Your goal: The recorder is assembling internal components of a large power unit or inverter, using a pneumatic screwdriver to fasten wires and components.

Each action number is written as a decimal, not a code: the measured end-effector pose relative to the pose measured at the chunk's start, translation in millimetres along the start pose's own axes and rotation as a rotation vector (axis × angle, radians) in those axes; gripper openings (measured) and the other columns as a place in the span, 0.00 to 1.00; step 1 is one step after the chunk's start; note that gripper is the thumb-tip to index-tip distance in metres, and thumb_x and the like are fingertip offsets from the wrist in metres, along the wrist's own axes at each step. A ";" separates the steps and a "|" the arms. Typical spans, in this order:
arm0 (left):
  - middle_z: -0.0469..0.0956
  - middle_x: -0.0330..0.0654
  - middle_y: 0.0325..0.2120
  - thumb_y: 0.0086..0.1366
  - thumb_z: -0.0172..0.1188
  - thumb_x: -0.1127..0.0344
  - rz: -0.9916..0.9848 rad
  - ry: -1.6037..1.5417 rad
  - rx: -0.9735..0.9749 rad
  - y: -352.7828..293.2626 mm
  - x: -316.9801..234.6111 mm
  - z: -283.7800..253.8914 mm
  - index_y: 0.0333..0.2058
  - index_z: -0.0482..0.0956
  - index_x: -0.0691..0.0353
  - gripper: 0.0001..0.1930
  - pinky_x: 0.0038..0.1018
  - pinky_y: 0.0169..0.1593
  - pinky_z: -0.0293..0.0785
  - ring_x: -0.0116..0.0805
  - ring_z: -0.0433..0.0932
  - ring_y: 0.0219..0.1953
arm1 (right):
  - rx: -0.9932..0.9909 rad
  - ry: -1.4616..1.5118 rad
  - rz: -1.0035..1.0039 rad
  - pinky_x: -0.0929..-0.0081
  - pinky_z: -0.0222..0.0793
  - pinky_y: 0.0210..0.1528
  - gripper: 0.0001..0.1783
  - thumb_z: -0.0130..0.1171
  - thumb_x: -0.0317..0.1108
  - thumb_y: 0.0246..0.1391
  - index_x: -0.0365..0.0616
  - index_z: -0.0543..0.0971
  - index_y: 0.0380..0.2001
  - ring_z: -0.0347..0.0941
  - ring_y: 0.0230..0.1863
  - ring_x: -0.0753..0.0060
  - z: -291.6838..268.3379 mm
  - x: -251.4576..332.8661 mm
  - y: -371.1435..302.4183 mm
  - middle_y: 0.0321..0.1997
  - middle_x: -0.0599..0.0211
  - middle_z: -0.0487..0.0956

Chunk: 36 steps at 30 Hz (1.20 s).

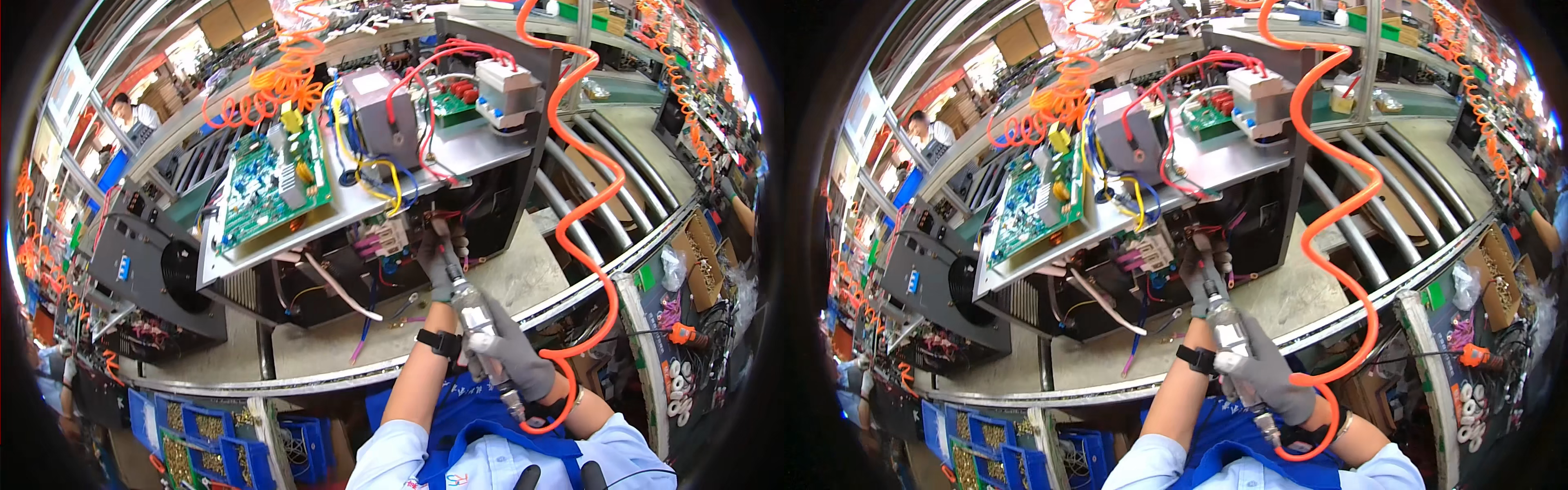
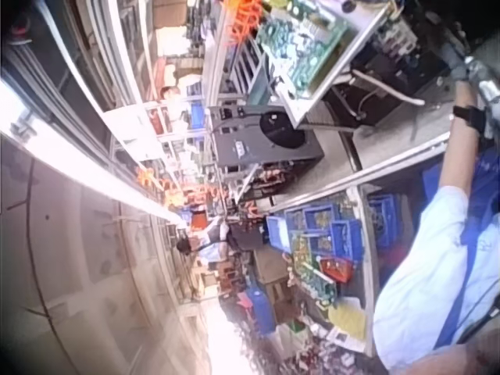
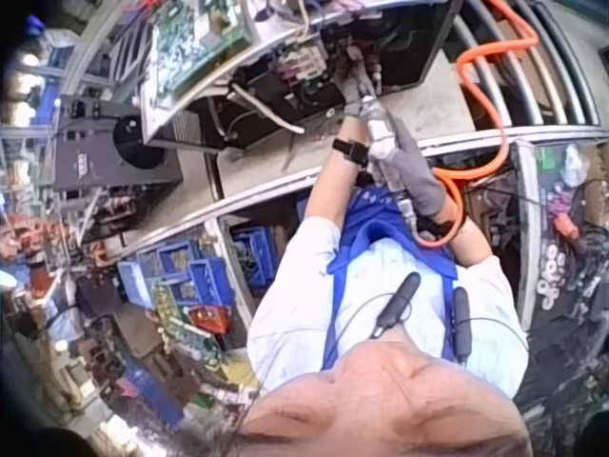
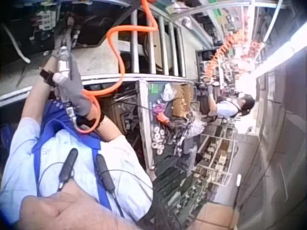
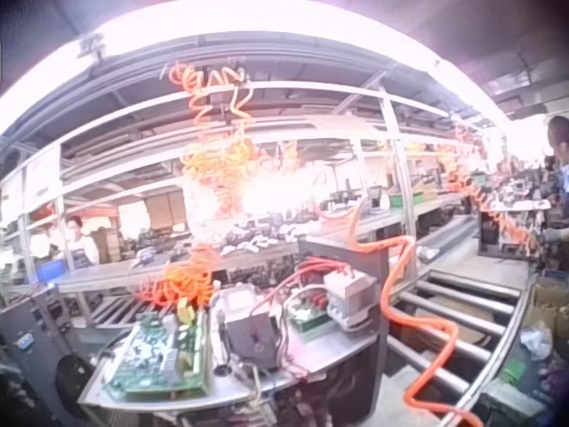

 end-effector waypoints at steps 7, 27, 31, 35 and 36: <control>0.78 0.46 0.35 0.58 0.57 0.65 0.333 1.162 0.256 -93.7 -69.2 -86.6 0.41 0.78 0.58 0.12 0.40 0.43 0.71 0.48 0.76 0.40 | 0.139 0.134 0.126 0.76 0.69 0.20 0.51 0.64 0.36 0.42 0.43 0.50 0.68 0.72 0.20 0.72 -29.8 -6.2 -44.7 0.29 0.62 0.72; 0.75 0.40 0.27 0.70 0.51 0.63 -0.375 0.505 0.229 -107.7 -79.5 -123.7 0.40 0.76 0.67 0.12 0.16 0.26 0.67 0.18 0.71 0.25 | 0.291 0.043 0.326 0.77 0.69 0.24 0.57 0.70 0.43 0.40 0.43 0.48 0.68 0.70 0.26 0.75 -17.2 -33.7 -92.0 0.37 0.64 0.68; 0.71 0.36 0.20 0.71 0.50 0.57 -0.415 0.213 0.228 -108.6 -77.6 -94.8 0.42 0.75 0.69 0.18 0.16 0.22 0.63 0.20 0.66 0.19 | 0.287 0.024 0.291 0.77 0.69 0.24 0.58 0.70 0.44 0.40 0.42 0.47 0.69 0.70 0.31 0.76 -9.2 -35.0 -98.9 0.39 0.64 0.67; 0.71 0.37 0.19 0.71 0.50 0.56 -0.449 0.228 0.277 -107.6 -72.4 -83.0 0.40 0.74 0.69 0.18 0.16 0.20 0.59 0.20 0.64 0.17 | 0.299 0.023 0.318 0.77 0.70 0.24 0.59 0.70 0.44 0.39 0.41 0.46 0.69 0.70 0.32 0.75 -8.0 -32.8 -96.0 0.40 0.63 0.67; 0.71 0.37 0.19 0.71 0.50 0.56 -0.486 0.191 0.263 -106.7 -68.6 -82.1 0.40 0.74 0.68 0.17 0.16 0.21 0.60 0.20 0.65 0.18 | 0.283 0.028 0.314 0.77 0.70 0.24 0.60 0.71 0.45 0.38 0.41 0.46 0.69 0.70 0.32 0.75 -10.7 -30.6 -93.8 0.40 0.63 0.67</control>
Point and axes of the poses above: each hand's wrist, its own y-axis towards the middle knuckle, its own z-axis out of the palm, x = y × z, the point moved 9 cm from there along y, towards the middle knuckle
